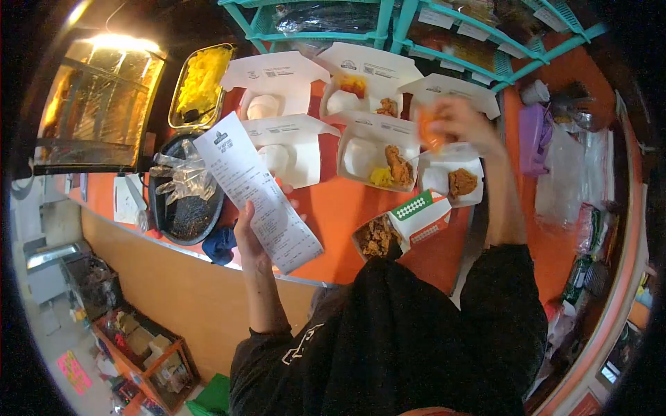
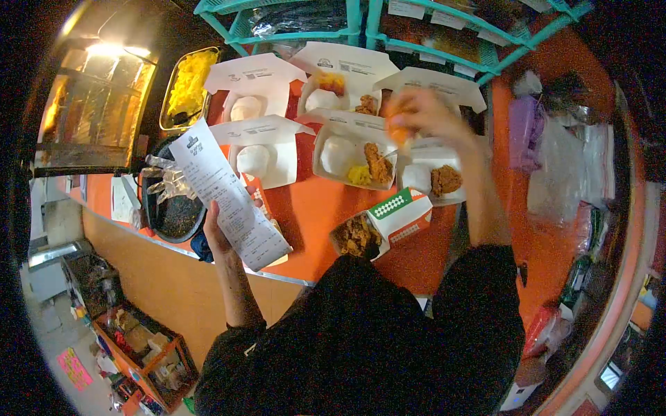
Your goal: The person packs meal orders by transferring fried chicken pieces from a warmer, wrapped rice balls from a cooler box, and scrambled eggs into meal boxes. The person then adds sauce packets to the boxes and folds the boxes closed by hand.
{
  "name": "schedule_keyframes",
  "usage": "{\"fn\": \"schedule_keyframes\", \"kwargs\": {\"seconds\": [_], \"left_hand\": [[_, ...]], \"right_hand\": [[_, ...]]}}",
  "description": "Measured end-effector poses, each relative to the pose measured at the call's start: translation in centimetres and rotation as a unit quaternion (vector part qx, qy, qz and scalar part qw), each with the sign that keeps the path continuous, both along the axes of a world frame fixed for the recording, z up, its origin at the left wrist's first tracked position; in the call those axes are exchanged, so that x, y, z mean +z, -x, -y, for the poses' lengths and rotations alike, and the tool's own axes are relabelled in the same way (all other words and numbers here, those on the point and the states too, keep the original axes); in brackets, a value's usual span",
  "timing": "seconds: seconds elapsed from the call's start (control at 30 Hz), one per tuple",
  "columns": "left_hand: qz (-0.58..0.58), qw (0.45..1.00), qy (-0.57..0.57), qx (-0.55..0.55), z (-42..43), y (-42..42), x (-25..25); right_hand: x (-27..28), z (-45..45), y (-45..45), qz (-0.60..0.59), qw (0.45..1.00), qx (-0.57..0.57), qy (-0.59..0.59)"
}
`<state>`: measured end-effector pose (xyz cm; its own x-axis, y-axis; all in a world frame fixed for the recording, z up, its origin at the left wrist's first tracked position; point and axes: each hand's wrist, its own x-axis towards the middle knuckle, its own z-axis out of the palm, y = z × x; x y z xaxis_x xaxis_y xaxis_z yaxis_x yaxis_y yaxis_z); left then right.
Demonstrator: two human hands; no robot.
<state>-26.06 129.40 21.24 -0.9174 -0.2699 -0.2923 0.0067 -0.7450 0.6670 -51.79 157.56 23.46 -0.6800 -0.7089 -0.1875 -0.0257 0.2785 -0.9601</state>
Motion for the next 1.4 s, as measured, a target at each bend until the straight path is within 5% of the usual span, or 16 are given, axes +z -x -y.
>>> {"fn": "schedule_keyframes", "kwargs": {"seconds": [0.13, 0.3, 0.53, 0.73, 0.83, 0.9, 0.93, 1.0, 1.1, 1.4], "left_hand": [[-0.062, 0.995, -0.018, -0.077, -0.2, 2.4, -0.1], [-0.046, 0.989, -0.109, -0.087, -2.0, 4.1, 0.0], [-0.021, 0.993, -0.084, -0.081, -2.3, 5.4, -1.3], [-0.038, 0.990, -0.072, -0.119, -3.1, 8.0, -1.0], [-0.040, 0.992, -0.086, -0.088, -3.0, 7.8, -1.1], [-0.030, 0.994, -0.071, -0.077, -2.5, 7.4, -1.2], [-0.022, 0.996, -0.056, -0.064, -2.2, 7.4, -1.4], [-0.022, 0.997, -0.030, -0.070, -1.6, 7.3, -1.8], [-0.023, 0.997, -0.009, -0.073, -1.9, 7.8, -1.5], [0.013, 0.998, -0.037, -0.047, -2.8, 7.8, -1.9]], "right_hand": [[-6.5, 8.1, -3.6, -0.337, 0.898, 0.086, -0.270], [-14.9, 12.3, -4.3, -0.471, 0.827, 0.109, -0.287], [-10.0, 10.7, -4.4, -0.640, 0.696, 0.114, -0.306], [-15.5, 11.9, -2.6, -0.490, 0.799, 0.185, -0.297], [-5.7, 8.2, -1.3, -0.453, 0.859, 0.071, -0.229], [-2.5, 3.2, 2.6, -0.472, 0.817, -0.036, -0.328], [-2.0, 1.2, 5.9, -0.386, 0.799, -0.099, -0.449], [-4.1, -3.5, 11.6, -0.504, 0.718, -0.209, -0.433], [-6.8, -6.4, 20.3, -0.605, 0.586, -0.225, -0.489], [-12.3, -11.6, 31.6, -0.750, 0.326, -0.139, -0.559]]}}
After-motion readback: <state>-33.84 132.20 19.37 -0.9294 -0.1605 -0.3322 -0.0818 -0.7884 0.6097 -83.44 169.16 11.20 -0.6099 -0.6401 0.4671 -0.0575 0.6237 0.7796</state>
